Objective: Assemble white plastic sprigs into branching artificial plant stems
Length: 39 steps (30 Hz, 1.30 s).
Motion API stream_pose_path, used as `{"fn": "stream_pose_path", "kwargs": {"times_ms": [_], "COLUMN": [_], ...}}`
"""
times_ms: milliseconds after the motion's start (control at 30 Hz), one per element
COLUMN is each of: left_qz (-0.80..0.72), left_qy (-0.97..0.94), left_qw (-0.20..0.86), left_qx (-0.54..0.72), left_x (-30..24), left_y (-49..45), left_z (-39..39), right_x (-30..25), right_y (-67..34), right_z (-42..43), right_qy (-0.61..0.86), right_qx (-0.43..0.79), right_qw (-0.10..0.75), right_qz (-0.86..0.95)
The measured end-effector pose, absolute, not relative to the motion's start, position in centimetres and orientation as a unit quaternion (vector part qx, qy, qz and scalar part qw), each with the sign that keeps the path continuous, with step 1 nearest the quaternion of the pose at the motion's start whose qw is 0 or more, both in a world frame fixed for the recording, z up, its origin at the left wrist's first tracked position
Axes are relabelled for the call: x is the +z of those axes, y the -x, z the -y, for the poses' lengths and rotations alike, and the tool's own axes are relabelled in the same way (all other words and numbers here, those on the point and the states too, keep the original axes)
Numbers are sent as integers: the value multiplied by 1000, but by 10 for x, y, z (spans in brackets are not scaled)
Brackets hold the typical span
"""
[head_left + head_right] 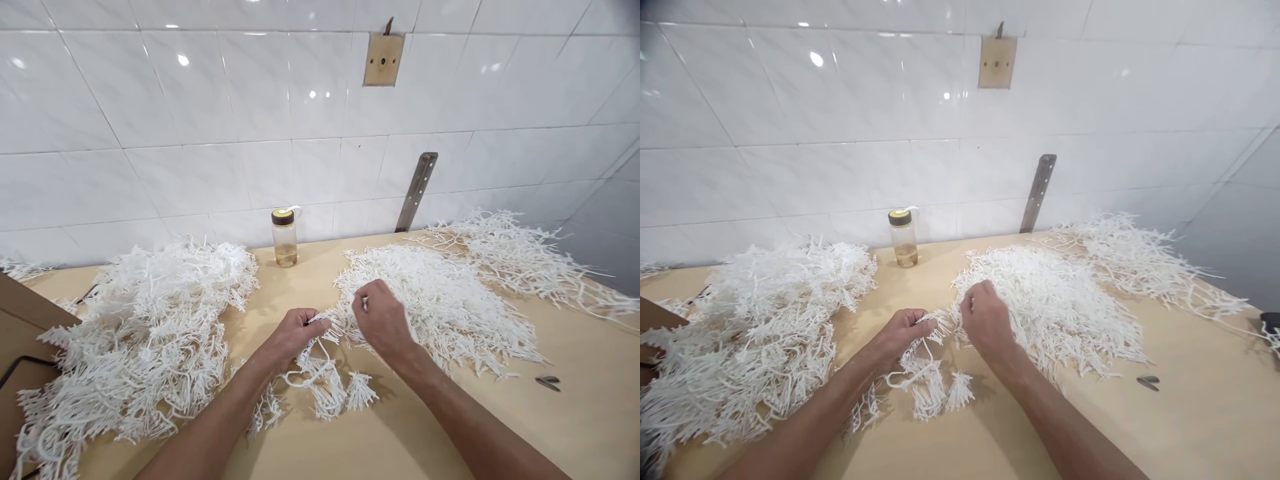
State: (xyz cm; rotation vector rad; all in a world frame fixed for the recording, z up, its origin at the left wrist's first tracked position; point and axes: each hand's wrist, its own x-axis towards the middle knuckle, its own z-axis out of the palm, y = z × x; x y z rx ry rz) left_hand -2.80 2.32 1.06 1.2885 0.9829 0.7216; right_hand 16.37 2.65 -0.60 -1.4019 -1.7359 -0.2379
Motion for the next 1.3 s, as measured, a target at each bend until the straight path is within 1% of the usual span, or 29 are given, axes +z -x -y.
{"fn": "stream_pose_path", "kwargs": {"times_ms": [167, 200, 267, 333, 367, 433, 600, 733, 1000, 1133, 1300], "left_qz": [-430, -431, -430, -428, -426, -425, -434, -433, -470, -476, -469], "left_qy": [-531, -521, -505, -503, -505, -508, -502, -521, -564, -560, -565], "left_qw": [643, 648, 658, 663, 664, 663, 663, 654, 590, 591, 589], "left_qx": [345, 351, 358, 353, 350, 348, 346, 337, 336, 334, 337], "left_x": [7, 6, 4, 3, 3, 3, 2, 3, 6, 3, 5], "left_y": [30, 29, 28, 26, 25, 24, 23, 24, 21, 21, 20], "left_z": [-24, -25, -26, -27, -27, -27, -28, -27, -24, -26, -25], "right_x": [8, 10, 14, 15, 15, 14, 13, 13, 11, 9, 11], "right_y": [-195, -195, -188, -176, -170, -160, -158, -161, -159, -159, -160], "right_z": [-31, -29, -23, -16, -12, -7, -6, -7, -5, -7, -9], "right_qy": [589, 584, 560, 520, 507, 503, 551, 557, 578, 586, 573], "right_qx": [-120, -111, -56, 64, 103, 139, 169, 196, 237, 250, 333], "right_qw": [476, 481, 482, 455, 449, 432, 399, 359, 348, 346, 343], "right_qz": [642, 644, 671, 720, 729, 735, 713, 723, 699, 689, 665]}}
